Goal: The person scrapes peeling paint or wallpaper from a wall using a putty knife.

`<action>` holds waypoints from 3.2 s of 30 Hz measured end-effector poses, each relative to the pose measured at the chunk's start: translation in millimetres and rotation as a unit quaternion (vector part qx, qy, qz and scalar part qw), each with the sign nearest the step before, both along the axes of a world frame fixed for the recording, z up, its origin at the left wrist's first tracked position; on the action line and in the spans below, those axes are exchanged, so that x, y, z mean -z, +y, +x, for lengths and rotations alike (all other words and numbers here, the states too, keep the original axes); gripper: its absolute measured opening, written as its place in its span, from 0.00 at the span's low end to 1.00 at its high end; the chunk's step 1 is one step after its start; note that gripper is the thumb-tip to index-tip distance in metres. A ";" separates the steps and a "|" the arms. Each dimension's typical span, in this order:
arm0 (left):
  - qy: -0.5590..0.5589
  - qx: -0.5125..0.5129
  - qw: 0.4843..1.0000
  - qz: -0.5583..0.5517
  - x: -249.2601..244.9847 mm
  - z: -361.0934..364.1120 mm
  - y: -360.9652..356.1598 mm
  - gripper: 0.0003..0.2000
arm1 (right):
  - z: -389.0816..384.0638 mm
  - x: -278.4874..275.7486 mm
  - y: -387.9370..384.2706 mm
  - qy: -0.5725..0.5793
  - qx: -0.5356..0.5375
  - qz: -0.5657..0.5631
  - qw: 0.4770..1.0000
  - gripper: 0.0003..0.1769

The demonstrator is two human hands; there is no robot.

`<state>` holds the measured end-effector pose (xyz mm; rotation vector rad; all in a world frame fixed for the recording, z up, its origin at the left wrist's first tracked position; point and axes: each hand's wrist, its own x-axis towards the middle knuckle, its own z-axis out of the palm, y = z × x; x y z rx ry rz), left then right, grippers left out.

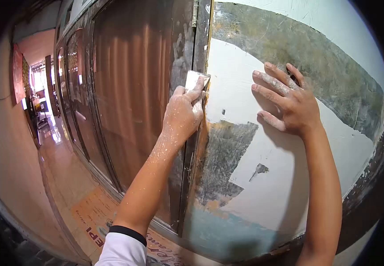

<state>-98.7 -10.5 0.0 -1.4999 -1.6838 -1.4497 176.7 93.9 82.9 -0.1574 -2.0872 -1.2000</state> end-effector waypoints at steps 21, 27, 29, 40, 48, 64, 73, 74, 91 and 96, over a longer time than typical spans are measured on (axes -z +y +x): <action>0.014 -0.005 0.999 0.040 -19.5 2.5 5.8 0.25 | 1.2 -1.3 -0.6 -0.004 -0.023 -0.010 1.000 0.27; 0.017 0.012 0.999 0.050 -18.5 -5.4 12.7 0.26 | 1.2 -1.7 -1.0 0.001 -0.019 -0.019 1.000 0.27; 0.051 -0.002 0.997 0.059 -23.6 -5.6 11.2 0.26 | 1.1 -1.6 -0.8 0.000 -0.019 -0.017 1.000 0.28; 0.016 0.000 0.999 0.036 -29.6 -1.1 8.7 0.26 | -0.5 -2.7 -6.1 0.003 0.030 -0.026 0.999 0.36; 0.006 -0.005 1.000 0.012 -35.8 2.9 5.6 0.24 | -5.3 -9.7 -10.3 0.036 0.082 -0.032 0.995 0.43; 0.035 -0.022 0.998 0.051 -43.0 -0.2 6.6 0.23 | -10.2 -8.3 -5.0 0.074 0.027 -0.036 0.996 0.38; 0.026 -0.018 0.998 0.058 -47.1 -1.6 9.8 0.22 | -9.6 -8.3 -4.0 0.071 0.010 -0.036 0.997 0.38; 0.017 -0.019 0.998 0.055 -47.5 -1.6 10.5 0.22 | -9.8 -8.3 -3.3 0.071 0.010 -0.032 0.997 0.38; 0.036 -0.029 0.998 0.046 -64.1 -2.8 12.7 0.26 | -10.7 -7.9 -5.6 0.076 0.025 -0.024 0.996 0.36; 0.055 -0.016 0.996 0.067 -62.8 -4.5 14.1 0.25 | -10.8 -7.7 -5.8 0.073 0.020 -0.034 0.997 0.38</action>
